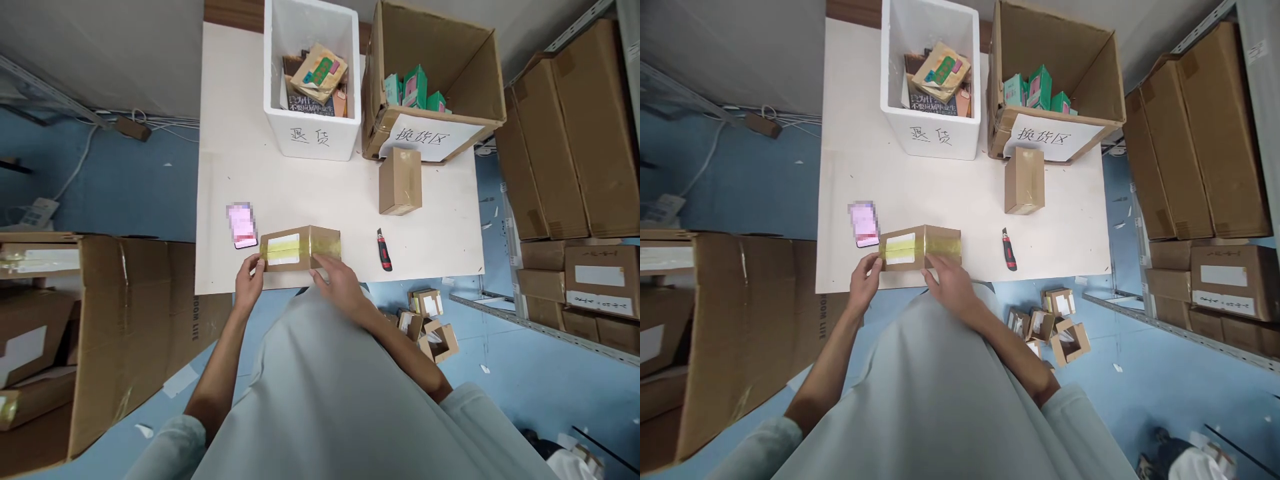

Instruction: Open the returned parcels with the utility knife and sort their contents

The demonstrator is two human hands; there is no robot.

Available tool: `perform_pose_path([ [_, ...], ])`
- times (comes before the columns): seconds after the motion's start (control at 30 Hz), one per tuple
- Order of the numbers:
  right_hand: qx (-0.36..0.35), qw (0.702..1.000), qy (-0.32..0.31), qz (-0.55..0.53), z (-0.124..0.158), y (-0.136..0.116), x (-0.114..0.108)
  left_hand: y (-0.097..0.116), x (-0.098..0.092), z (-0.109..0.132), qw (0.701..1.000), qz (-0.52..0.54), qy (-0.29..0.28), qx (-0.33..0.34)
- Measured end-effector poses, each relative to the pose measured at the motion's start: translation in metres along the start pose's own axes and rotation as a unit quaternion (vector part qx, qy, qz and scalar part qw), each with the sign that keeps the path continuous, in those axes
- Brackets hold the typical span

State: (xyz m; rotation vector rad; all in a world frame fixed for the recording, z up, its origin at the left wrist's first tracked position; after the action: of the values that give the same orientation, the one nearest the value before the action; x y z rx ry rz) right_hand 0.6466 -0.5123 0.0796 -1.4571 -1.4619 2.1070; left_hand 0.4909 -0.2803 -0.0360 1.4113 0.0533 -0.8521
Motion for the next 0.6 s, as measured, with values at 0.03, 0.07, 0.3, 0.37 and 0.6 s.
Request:
perform_pose_path([
  [0.03,-0.001,1.0,0.004,0.016,-0.004,-0.001,0.0,-0.001,-0.001,-0.002,1.0,-0.002,0.004,-0.002],
  [0.07,0.002,0.999,0.011,0.031,-0.01,0.002,-0.002,-0.002,-0.001,-0.003,1.0,0.0,0.008,-0.006],
  [0.3,0.115,0.985,0.116,0.058,-0.044,0.103,-0.039,-0.001,0.04,0.014,0.995,0.043,-0.016,-0.085],
  [0.37,0.152,0.978,0.135,0.044,-0.038,0.134,-0.048,0.0,0.053,0.024,0.992,0.06,-0.027,-0.104],
  [0.6,0.214,0.968,0.126,-0.023,0.033,0.185,-0.049,-0.014,0.06,0.059,0.981,0.093,-0.096,-0.14],
])
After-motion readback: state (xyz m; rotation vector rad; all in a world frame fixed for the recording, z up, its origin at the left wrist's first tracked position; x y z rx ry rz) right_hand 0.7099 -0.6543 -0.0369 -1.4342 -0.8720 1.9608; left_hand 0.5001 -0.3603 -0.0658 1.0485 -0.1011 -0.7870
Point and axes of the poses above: each hand's wrist, its own z-axis away from the middle knuckle, its own x-axis out of the palm, y = z × x, the point moved 10 cm from there along -z, towards the middle knuckle, and after that the axes turned 12 degrees about y, right-handed, at the moved point
